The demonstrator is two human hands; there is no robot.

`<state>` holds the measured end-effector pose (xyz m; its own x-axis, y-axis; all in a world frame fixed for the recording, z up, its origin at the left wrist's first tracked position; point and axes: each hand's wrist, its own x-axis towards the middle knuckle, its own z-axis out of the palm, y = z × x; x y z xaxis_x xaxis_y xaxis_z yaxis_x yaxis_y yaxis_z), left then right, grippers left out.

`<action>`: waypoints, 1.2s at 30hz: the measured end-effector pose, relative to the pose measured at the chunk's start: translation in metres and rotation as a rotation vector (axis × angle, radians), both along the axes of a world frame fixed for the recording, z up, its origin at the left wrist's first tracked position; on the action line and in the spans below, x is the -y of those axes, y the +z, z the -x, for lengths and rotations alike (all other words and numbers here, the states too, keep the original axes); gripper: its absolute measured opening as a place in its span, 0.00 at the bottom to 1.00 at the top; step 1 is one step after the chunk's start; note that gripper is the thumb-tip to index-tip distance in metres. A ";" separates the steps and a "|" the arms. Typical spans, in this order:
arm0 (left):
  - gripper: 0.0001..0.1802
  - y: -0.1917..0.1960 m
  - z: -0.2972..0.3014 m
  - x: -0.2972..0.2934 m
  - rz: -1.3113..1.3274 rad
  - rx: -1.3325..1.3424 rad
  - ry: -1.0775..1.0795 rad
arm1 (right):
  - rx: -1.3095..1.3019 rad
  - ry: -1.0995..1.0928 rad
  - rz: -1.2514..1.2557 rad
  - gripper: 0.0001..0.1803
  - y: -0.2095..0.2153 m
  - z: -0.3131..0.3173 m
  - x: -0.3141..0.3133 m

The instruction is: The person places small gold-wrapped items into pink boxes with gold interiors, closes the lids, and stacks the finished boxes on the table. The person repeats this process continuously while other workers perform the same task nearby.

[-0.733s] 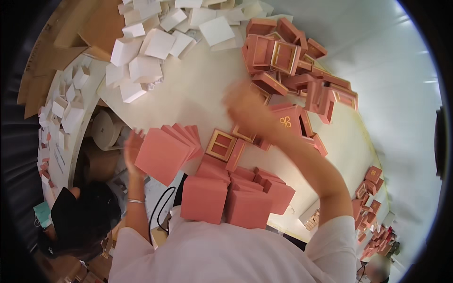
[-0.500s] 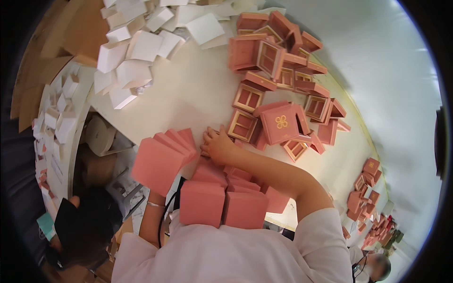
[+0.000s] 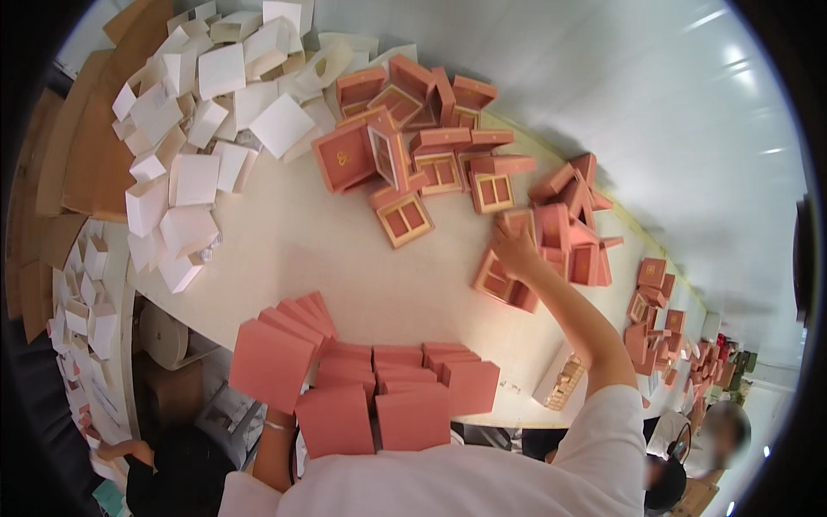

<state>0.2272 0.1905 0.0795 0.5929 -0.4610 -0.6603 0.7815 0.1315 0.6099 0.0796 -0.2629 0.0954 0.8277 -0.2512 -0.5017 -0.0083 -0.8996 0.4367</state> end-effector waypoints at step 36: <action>0.34 0.005 0.039 -0.025 -0.143 -0.106 -0.047 | 0.557 -0.236 -0.305 0.40 -0.053 -0.273 0.001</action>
<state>0.1881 0.2152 0.0844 0.4963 -0.3835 -0.7788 0.8456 0.0107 0.5337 0.3530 -0.2639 0.0425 0.9237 -0.3717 -0.0933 -0.3698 -0.9284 0.0371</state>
